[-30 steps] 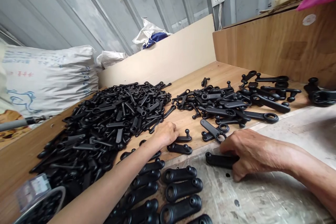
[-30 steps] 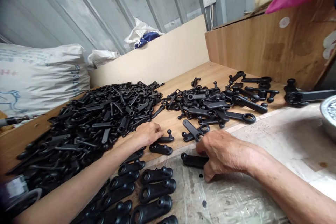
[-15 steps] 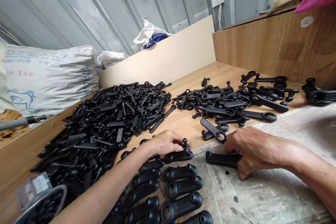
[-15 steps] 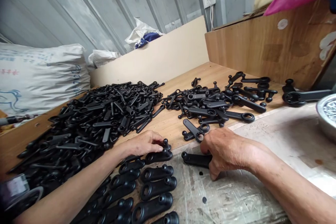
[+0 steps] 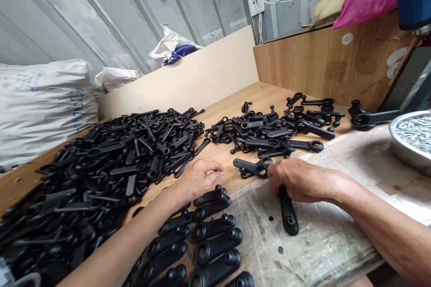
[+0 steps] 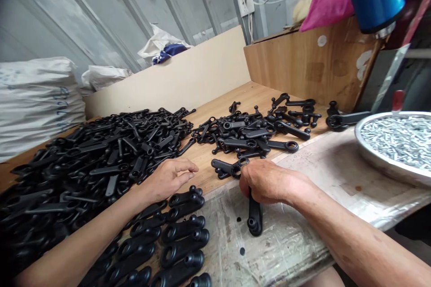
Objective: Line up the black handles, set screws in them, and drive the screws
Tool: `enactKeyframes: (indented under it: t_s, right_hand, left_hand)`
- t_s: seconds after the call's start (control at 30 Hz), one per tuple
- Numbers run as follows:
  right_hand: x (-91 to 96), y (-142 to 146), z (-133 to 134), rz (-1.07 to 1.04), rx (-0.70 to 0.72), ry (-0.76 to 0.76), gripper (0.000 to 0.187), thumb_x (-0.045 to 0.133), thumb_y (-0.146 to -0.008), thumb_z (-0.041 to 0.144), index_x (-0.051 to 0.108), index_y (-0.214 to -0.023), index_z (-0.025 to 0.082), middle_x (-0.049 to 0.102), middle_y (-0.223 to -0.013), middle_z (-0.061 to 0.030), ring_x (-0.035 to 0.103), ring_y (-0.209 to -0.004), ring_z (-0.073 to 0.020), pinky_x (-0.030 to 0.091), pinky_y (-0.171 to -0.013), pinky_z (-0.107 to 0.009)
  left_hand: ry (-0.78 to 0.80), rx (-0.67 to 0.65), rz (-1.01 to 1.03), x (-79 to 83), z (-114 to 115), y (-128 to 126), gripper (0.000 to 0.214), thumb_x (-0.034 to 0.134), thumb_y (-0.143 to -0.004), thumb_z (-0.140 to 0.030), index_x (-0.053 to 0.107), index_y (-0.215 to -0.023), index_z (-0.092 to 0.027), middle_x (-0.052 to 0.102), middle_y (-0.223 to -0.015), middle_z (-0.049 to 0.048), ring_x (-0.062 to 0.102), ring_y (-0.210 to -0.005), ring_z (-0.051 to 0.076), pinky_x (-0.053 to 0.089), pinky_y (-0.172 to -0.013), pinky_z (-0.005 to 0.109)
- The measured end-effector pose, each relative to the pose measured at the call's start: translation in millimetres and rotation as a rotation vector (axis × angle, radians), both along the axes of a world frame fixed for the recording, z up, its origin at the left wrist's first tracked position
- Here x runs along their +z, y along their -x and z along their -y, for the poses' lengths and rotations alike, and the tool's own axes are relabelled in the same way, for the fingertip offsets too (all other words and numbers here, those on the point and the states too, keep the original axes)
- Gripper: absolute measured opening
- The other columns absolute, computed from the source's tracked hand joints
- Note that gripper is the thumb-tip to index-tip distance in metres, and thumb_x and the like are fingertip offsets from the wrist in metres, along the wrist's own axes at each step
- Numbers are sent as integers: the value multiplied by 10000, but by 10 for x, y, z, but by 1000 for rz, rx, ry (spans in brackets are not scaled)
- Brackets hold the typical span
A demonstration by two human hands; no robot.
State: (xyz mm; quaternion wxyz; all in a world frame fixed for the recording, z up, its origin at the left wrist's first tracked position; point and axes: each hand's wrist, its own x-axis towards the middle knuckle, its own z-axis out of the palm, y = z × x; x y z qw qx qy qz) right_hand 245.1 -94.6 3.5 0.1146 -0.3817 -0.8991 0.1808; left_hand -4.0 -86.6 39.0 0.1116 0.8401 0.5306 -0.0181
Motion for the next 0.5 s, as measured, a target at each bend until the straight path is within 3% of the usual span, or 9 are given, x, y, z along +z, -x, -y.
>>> enactKeyframes:
  t_s: [0.1,0.17,0.23,0.3,0.37,0.43,0.5]
  right_hand:
    - [48,-72,-86,52,-34,43,416,424,-557,-33,720,-748,189,704,-823,-31,619,-784,-164,388,-627,-207]
    - [76,-128,-155,8,-170,11,454,420,-597,-26,717,-861,194,703,-851,-30,624,-816,-170,397,-643,-212]
    - [67,-163,-210,-77,-281,-27,386,443,-680,44,704,-915,204,701,-818,-18,629,-776,-167,412,-632,-217]
    - [4,-158,-242,-188,-277,-73,293,455,-768,177,698,-932,204,702,-831,-27,635,-764,-179,447,-650,-240]
    - [-97,-114,-269,-304,-149,-117,304,440,-809,276,697,-949,194,696,-944,-63,638,-858,-211,481,-736,-282]
    - [-193,-48,-305,-403,-12,-138,370,377,-847,322,705,-950,187,679,-1009,-104,627,-931,-233,499,-784,-310]
    - [-246,13,-338,-429,63,-129,381,361,-868,361,719,-919,239,691,-959,-95,639,-887,-233,521,-766,-322]
  left_hand:
    - [-99,-219,16,53,169,-340,278,419,-806,-105,664,-884,-210,642,-872,35,543,-892,199,370,-821,326]
    - [-247,-494,-17,10,260,-584,292,428,-797,-82,636,-968,-193,622,-916,54,521,-897,214,373,-768,347]
    - [-481,-762,-79,-88,311,-808,268,402,-853,-99,605,-1016,-159,602,-952,68,508,-887,224,374,-697,358]
    - [-607,-937,-135,-199,323,-990,248,377,-906,-141,624,-937,-153,605,-920,50,513,-855,213,377,-672,363]
    - [-533,-1071,-177,-267,302,-1111,292,383,-891,-111,641,-764,-165,628,-880,31,529,-816,184,392,-666,342]
    - [-429,-1115,-262,-258,277,-1172,312,366,-887,-119,670,-862,-186,659,-910,26,556,-864,169,412,-638,298]
    - [-350,-1105,-409,-186,293,-1197,306,385,-886,-196,661,-1018,-214,654,-1076,4,572,-923,134,435,-617,252]
